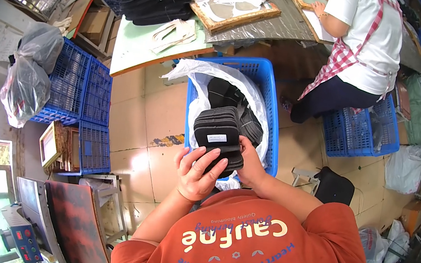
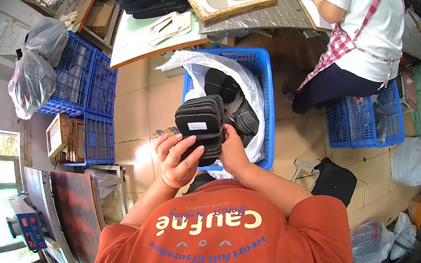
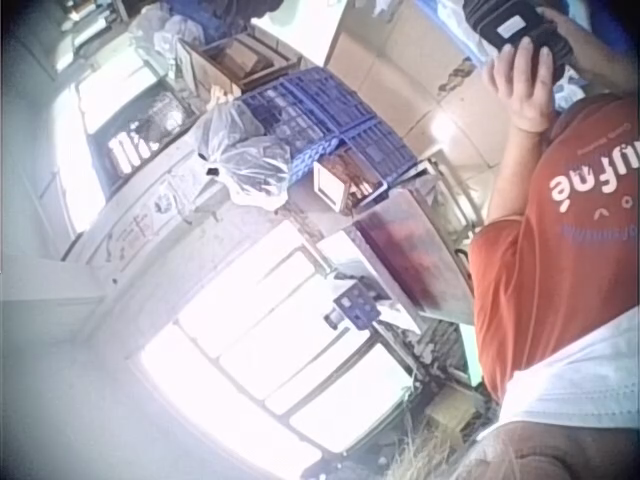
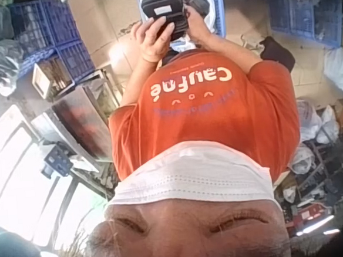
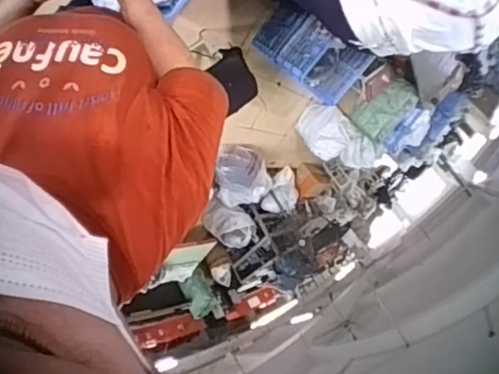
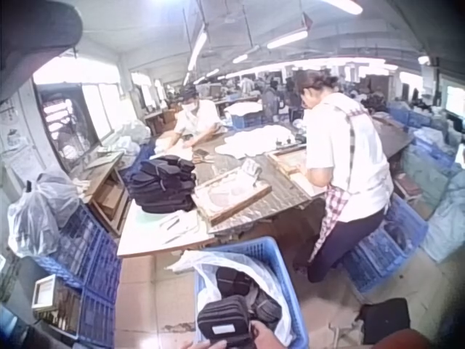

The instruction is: Inspecting and sorting molded shoe components from a basket in a manufacturing environment.

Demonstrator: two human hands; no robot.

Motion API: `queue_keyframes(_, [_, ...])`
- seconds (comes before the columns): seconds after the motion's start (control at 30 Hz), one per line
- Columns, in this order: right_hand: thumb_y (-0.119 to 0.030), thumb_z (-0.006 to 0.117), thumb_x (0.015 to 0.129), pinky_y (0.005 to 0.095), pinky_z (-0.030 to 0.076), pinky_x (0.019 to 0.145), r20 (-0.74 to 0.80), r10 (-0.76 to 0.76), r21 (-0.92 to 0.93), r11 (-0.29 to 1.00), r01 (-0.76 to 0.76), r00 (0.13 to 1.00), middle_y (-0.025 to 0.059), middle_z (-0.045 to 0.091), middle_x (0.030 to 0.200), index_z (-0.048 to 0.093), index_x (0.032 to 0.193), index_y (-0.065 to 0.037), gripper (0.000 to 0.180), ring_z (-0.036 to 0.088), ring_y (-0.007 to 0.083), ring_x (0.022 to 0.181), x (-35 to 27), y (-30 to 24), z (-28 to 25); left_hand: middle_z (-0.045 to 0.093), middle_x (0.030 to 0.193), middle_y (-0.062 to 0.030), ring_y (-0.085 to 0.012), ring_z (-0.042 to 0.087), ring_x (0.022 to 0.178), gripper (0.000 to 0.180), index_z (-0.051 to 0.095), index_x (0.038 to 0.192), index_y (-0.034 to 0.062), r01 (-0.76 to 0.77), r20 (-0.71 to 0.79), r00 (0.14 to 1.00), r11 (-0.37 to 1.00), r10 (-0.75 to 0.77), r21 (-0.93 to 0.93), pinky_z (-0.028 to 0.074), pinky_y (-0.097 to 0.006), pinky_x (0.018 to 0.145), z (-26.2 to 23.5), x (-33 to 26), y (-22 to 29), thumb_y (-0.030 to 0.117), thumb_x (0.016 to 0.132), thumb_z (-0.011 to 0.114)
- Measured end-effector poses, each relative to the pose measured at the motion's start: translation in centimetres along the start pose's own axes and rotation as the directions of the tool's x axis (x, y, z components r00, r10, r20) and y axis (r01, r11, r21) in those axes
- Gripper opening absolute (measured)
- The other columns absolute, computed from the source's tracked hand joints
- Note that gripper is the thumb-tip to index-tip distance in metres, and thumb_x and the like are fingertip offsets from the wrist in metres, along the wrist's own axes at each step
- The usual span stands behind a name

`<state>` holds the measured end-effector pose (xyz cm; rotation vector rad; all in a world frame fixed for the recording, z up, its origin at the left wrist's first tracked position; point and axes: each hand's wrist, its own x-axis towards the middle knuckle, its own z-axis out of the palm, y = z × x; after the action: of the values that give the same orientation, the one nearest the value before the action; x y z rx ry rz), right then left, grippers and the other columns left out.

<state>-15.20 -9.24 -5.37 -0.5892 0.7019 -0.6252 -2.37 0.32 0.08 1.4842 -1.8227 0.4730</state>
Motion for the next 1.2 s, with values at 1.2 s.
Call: queue_keyframes(1.2, [0.002,0.073,0.073,0.0396,0.057,0.074,-0.101,0.272,0.1,0.96,-0.263,0.957,0.0132,0.059,0.109,0.042,0.123,0.002,0.059,0.064,0.0239,0.094,2.6,1.3,1.3,0.063,0.116,-0.0042,-0.0273,0.05,0.113,0.037,0.067,0.101,0.0224,0.092,-0.03,0.995,0.996,-0.093,-0.015,0.03,-0.049,0.104,1.8,-1.0,-4.7,0.0,0.072,0.067])
